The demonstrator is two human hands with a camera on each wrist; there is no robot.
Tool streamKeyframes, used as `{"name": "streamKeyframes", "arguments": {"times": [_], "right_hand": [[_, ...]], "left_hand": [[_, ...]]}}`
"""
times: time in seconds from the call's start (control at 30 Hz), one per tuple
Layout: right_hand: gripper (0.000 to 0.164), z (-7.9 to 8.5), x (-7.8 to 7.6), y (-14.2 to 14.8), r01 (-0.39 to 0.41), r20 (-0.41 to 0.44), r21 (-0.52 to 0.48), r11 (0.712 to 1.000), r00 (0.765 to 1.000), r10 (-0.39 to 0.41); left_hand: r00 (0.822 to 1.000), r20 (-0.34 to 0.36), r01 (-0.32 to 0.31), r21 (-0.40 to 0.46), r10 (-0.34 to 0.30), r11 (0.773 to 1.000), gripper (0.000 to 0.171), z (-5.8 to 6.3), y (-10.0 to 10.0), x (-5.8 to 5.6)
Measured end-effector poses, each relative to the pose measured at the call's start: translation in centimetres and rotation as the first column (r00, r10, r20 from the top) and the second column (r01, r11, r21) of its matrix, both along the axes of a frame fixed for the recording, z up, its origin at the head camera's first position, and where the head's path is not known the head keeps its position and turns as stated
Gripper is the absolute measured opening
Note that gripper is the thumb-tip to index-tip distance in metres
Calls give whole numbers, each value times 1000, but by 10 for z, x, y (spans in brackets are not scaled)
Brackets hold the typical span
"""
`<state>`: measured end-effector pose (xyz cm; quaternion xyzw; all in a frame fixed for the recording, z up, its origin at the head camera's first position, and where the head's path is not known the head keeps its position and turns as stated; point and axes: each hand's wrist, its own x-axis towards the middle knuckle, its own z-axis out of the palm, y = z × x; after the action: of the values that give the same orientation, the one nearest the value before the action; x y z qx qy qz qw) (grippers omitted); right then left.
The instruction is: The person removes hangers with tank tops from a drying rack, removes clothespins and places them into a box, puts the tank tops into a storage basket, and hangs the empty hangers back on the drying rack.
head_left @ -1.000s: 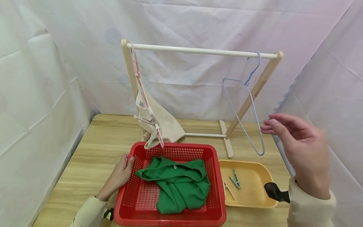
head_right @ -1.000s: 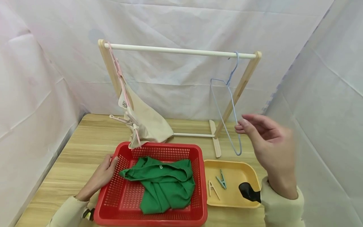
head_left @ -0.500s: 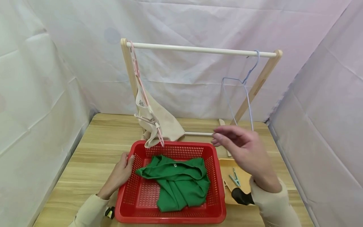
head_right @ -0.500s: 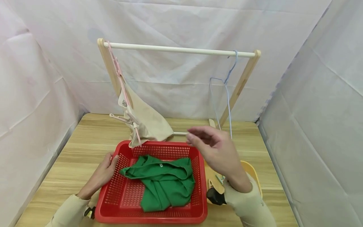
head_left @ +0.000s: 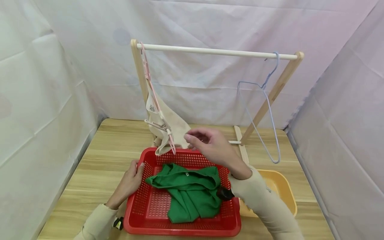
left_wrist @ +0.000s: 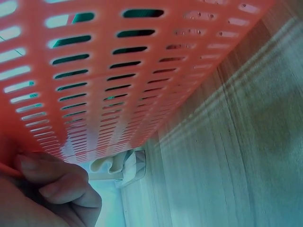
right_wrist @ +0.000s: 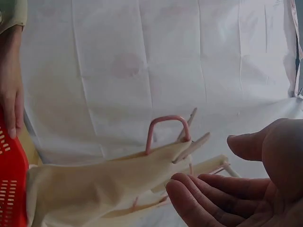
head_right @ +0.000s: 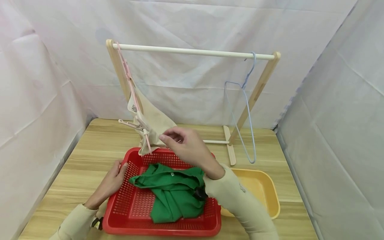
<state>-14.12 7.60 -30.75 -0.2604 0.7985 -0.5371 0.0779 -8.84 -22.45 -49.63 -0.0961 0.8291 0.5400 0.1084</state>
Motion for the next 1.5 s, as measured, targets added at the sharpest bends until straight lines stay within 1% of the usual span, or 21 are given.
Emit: {"name": "streamKeyframes", "arguments": {"times": [0.1,0.2,0.37,0.5,0.7,0.87,1.1,1.2,1.3,1.4,1.5], "right_hand": [[23,0,-3,-16,-11,-6,23,1000,1000,11],[28,2,-5,-31,7,-12,58,998,1000,-6],[41,1,-10,-50,23,22,86,996,999,-25],[43,-1,-14,-60,28,34,106,994,999,-32],[43,-1,-16,-67,45,36,122,992,998,-50],[39,1,-18,-71,54,29,114,992,998,-57],[33,-1,-21,-66,67,23,104,992,997,-70],[31,-2,-23,-61,108,-9,117,987,994,-108],[29,-4,-25,-57,163,-73,137,977,985,-154],[25,-6,-27,-53,226,-165,176,958,966,-197],[23,-9,-29,-51,278,-246,214,937,943,-224]], "left_hand": [[1000,1,-6,7,6,1000,41,0,0,0],[1000,-3,-10,12,10,1000,41,-1,1,0],[1000,-2,-13,20,13,1000,43,-1,2,0],[1000,-2,-12,17,12,1000,43,-1,2,0],[1000,1,-13,17,13,1000,42,-1,2,0],[1000,-2,-13,18,13,1000,41,0,2,0],[1000,-4,-15,6,15,1000,41,1,2,0],[1000,-7,-19,-6,19,1000,42,2,3,0],[1000,-19,-18,-21,17,1000,43,3,4,1],[1000,-21,-19,-22,19,1000,44,3,5,2],[1000,-24,-20,-20,20,1000,44,3,5,2]]}}
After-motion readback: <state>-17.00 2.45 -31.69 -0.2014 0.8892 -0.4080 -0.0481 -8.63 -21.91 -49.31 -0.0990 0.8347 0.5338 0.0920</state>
